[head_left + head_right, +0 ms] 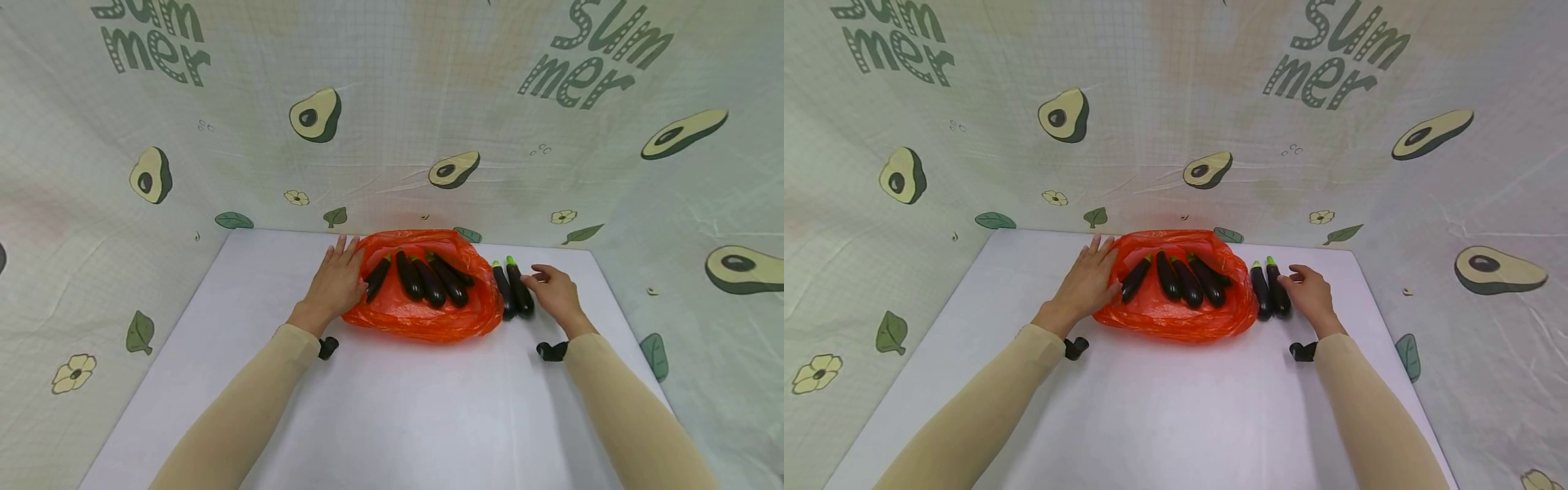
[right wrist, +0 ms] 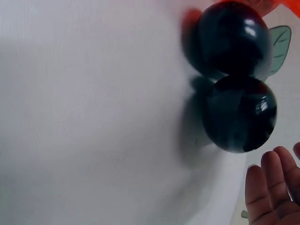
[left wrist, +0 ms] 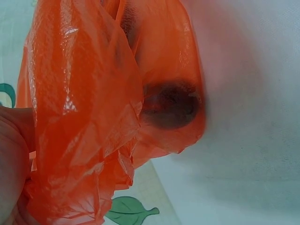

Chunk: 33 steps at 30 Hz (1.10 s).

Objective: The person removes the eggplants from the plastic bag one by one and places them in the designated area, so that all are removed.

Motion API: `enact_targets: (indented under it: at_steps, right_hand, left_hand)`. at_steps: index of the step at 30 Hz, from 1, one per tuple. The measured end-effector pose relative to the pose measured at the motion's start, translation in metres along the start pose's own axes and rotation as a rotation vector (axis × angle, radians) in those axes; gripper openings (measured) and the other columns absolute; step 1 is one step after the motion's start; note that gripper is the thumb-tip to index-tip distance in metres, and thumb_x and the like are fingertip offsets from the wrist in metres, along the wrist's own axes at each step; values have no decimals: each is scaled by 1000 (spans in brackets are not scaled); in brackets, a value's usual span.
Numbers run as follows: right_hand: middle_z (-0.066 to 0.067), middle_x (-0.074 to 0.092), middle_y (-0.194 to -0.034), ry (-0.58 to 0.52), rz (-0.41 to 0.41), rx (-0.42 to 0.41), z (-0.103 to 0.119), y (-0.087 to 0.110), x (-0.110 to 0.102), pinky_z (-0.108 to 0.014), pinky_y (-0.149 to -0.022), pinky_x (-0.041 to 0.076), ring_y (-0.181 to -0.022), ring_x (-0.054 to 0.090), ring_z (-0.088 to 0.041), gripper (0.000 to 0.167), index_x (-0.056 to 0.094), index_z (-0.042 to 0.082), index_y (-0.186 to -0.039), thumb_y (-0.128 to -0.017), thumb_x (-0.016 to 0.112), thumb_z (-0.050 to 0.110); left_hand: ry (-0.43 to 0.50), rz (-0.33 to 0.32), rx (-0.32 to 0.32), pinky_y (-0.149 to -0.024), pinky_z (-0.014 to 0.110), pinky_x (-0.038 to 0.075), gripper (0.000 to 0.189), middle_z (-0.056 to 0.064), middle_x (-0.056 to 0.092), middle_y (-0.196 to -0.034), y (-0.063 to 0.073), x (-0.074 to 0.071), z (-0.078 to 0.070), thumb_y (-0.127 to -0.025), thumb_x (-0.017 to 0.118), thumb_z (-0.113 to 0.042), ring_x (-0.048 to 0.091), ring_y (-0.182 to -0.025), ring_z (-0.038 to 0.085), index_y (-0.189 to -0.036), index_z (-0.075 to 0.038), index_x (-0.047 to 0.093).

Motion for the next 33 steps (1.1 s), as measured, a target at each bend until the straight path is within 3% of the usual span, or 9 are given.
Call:
enact_targets:
  at_steps: [11,15,20,25,29,33]
  right_hand:
    - [-27,58,-145,-105,-55,-52,29,18,-2,-60,-109,52,-135,55,-46,63,45,5,-158,-106,62,36]
    - [-25,60,-143,-109,-78,-104,45,26,0,-60,-107,53,-131,58,-45,60,47,6,-157,-107,61,35]
    - [-23,66,-135,-111,-162,-185,69,36,2,-59,-103,56,-124,63,-42,53,53,7,-153,-107,61,31]
    - [-20,71,-129,-175,-234,-265,99,47,7,-57,-100,58,-115,69,-39,47,59,9,-148,-105,64,26]
    - [-18,72,-128,-213,-217,-342,127,55,18,-55,-98,59,-113,71,-36,45,62,9,-146,-103,66,23]
    - [-19,72,-129,-208,-130,-398,150,59,35,-53,-102,58,-117,70,-36,48,61,11,-148,-103,70,24]
  left_hand:
    - [-6,2,4,-133,54,10,79,15,19,-176,-3,-2,-1,-101,70,-31,5,-165,37,-165,-5,32]
    - [-10,-2,4,-133,54,12,79,14,20,-176,-4,-2,-2,-100,71,-31,5,-165,36,-165,-6,32]
    - [-14,3,11,-133,54,13,80,15,20,-176,-4,-2,-3,-100,71,-31,6,-165,37,-165,-5,32]
    - [-15,6,16,-133,54,11,80,15,20,-176,-3,-1,-5,-100,72,-31,6,-165,37,-165,-4,33]
    - [-10,7,14,-133,54,11,82,16,20,-176,-3,0,-5,-99,73,-32,5,-165,37,-165,-5,32]
    - [-6,10,9,-133,54,11,83,15,19,-176,-3,1,-6,-99,73,-32,4,-165,37,-165,-5,32]
Point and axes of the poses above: each hand's wrist, its own y-axis away from the middle knuckle, its own x-axis out of the palm, z = x × y, the point moved 3 cm from there along -y, towards the middle knuckle
